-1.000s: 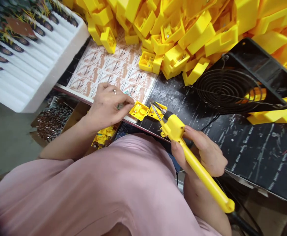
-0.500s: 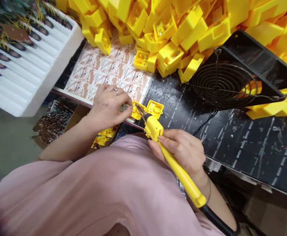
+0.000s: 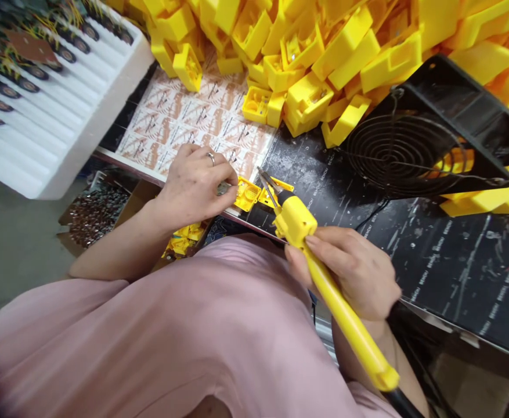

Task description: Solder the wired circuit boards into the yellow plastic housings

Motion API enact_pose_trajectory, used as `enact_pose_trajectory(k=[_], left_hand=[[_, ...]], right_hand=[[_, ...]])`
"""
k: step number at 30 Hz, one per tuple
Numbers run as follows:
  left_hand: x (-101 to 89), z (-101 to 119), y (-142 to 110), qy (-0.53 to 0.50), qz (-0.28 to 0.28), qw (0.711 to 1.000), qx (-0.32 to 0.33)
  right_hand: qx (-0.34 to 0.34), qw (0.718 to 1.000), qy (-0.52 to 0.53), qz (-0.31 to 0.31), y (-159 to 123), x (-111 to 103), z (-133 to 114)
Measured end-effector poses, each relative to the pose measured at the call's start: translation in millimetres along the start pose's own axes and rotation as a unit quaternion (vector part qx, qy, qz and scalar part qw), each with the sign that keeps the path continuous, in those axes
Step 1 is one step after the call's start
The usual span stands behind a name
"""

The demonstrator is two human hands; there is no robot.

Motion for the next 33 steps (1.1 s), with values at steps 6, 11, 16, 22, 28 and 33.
enact_pose_trajectory(k=[6,11,16,22,28,33], left_hand=[[-1.3,1.8,1.3,0.020,-0.006,1.000,0.016],[-1.8,2.9,-0.7,0.003,-0.003,1.000,0.017],[-23.0,-45.9,-1.3,-0.051,0.014,0.998,-0.038],[6.1,-77.8,21.5,0.001,-0.135,0.989,-0.055],[31.4,-68.8,26.7,-0.142,-0.248,0.957,-0.055],[11.7,-101.2,9.9,-0.399,-0.086,0.905,-0.120]], right_hand=[[-0.099,0.989,-0.108,-0.034,16.4,15.1,-23.7],[-0.149,0.972,-0.171,-0.065,28.7,44.3,-9.7],[-0.147,0.976,-0.137,-0.090,28.4,69.9,12.0],[-0.152,0.971,-0.171,-0.067,53.3,64.8,0.6],[-0.178,0.952,-0.202,-0.148,77.7,111.4,0.0],[-0.156,0.949,-0.188,-0.198,75.2,126.2,10.0]])
Point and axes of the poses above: each hand's wrist, its own y-axis towards the middle knuckle, its own x-axis out of the palm, z = x × y, the point moved 10 cm from there along y, towards the middle knuckle, and after that the axes turned 5 degrees about x, right-handed, at the moved point
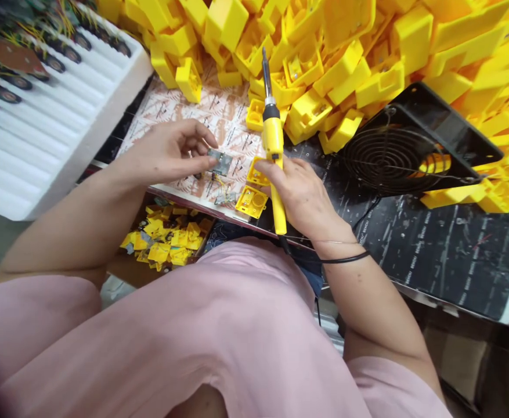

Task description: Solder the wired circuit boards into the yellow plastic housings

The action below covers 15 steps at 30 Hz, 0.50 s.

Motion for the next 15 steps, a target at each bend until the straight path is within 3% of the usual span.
enact_pose_trajectory(k=[4,8,10,13,15], left_hand=[[-10.6,14.3,-10.8,-0.050,0.048,0.997,0.043],[-16.0,36.5,-6.0,-0.060,0.081,0.992,0.080],[-12.5,27.8,0.4,-0.103,0.080,0.990,0.051],[-3.6,-6.4,2.1,-0.159,0.078,0.983,-0.039],[-1.8,-25.5,-6.2,-0.109,0.075,0.988,-0.084]], right_hand=[[-0.005,1.000,0.023,-0.016,-10.1,0.6,-8.7],[-0.015,0.999,0.042,0.011,-19.6,-3.4,-19.4],[-0.008,0.998,0.047,0.038,-23.7,-8.8,-20.6],[0.012,0.995,0.054,0.087,-31.4,-22.1,-19.3],[0.026,0.992,0.057,0.108,-37.5,-29.4,-17.6]])
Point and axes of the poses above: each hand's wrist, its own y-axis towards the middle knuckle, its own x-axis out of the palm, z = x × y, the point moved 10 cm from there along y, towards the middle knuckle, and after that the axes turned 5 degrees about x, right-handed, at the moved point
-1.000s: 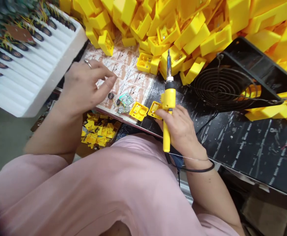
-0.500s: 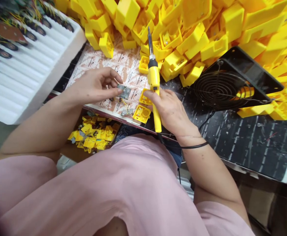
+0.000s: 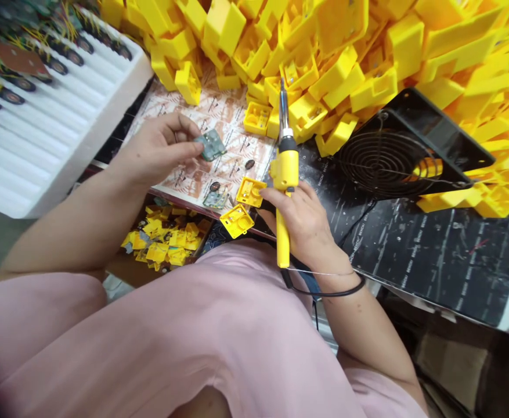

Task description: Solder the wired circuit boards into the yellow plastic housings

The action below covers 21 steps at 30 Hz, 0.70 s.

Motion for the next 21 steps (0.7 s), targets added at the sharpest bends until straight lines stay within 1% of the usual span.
enact_pose_trajectory(k=[1,2,3,5,6,7,9,11,12,14,16,18,20,21], left_hand=[[-4.6,-5.2,-4.9,0.066,0.006,0.998,-0.007],[-10.2,-6.8,-10.7,0.151,0.013,0.988,-0.009],[-16.3,-4.8,-16.9,0.243,0.021,0.970,-0.005],[-25.8,5.4,-26.7,0.394,0.031,0.918,0.013],[-27.1,11.9,-29.0,0.437,0.029,0.899,0.032],[-24.9,18.5,-29.3,0.456,0.020,0.887,0.061],[-11.3,28.5,-25.8,0.453,-0.020,0.881,0.135],[7.6,29.3,-19.3,0.437,-0.067,0.877,0.188],[15.8,26.1,-15.0,0.434,-0.080,0.876,0.197],[25.8,17.9,-6.3,0.429,-0.076,0.880,0.190],[29.2,13.4,-1.6,0.407,-0.053,0.893,0.185],[26.8,14.5,-2.3,0.361,-0.037,0.912,0.191],[18.5,17.0,-4.9,0.279,-0.033,0.942,0.184],[13.3,17.1,-5.9,0.226,-0.034,0.959,0.170]], right_hand=[[0.005,1.000,-0.002,0.009,-2.5,-3.4,0.6],[0.009,1.000,-0.007,0.016,-5.0,-6.0,1.1],[0.011,1.000,-0.013,0.023,-7.6,-7.9,1.5],[0.014,0.999,-0.026,0.039,-12.0,-11.2,2.0],[0.014,0.998,-0.029,0.049,-13.8,-12.7,1.7],[0.012,0.998,-0.030,0.059,-15.4,-14.4,1.1],[0.009,0.997,-0.027,0.078,-17.5,-18.1,-1.0],[0.005,0.996,-0.026,0.087,-18.3,-21.0,-4.0],[0.002,0.996,-0.030,0.089,-18.5,-22.5,-6.0],[-0.006,0.995,-0.042,0.092,-18.9,-26.1,-10.9],[-0.010,0.993,-0.057,0.098,-19.7,-30.4,-15.0],[0.000,0.993,-0.068,0.099,-20.5,-33.7,-15.6],[0.014,0.993,-0.068,0.092,-20.6,-34.5,-13.8],[0.020,0.994,-0.063,0.086,-20.2,-34.0,-12.7]])
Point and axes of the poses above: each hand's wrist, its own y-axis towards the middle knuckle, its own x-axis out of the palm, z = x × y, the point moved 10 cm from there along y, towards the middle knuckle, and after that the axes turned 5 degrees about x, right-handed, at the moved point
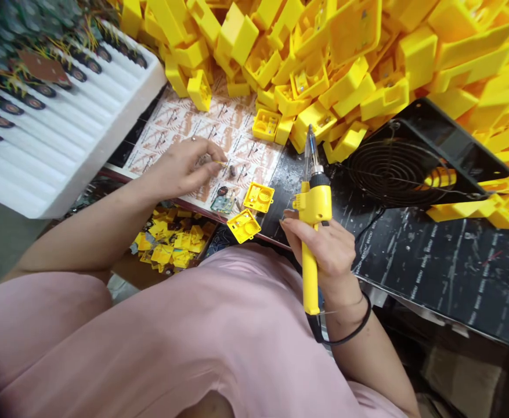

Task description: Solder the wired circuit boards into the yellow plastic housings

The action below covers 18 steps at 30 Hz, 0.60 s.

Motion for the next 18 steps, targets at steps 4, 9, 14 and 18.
enact_pose_trajectory(k=[4,9,14,18], left_hand=[[-3.2,-11.0,-5.0,-0.220,-0.015,0.970,-0.101],[10.0,-16.6,-8.1,-0.298,-0.039,0.934,-0.194],[15.9,-5.7,-6.2,-0.313,-0.063,0.927,-0.196],[21.6,8.0,-1.9,-0.270,-0.105,0.938,-0.189]], right_hand=[[-0.008,0.999,0.047,0.011,4.6,-1.3,-0.4],[-0.019,0.996,0.086,0.014,8.7,-1.2,-2.2],[-0.012,0.994,0.105,0.015,5.9,-4.4,0.6],[-0.012,0.991,0.133,0.004,1.5,-8.7,2.5]])
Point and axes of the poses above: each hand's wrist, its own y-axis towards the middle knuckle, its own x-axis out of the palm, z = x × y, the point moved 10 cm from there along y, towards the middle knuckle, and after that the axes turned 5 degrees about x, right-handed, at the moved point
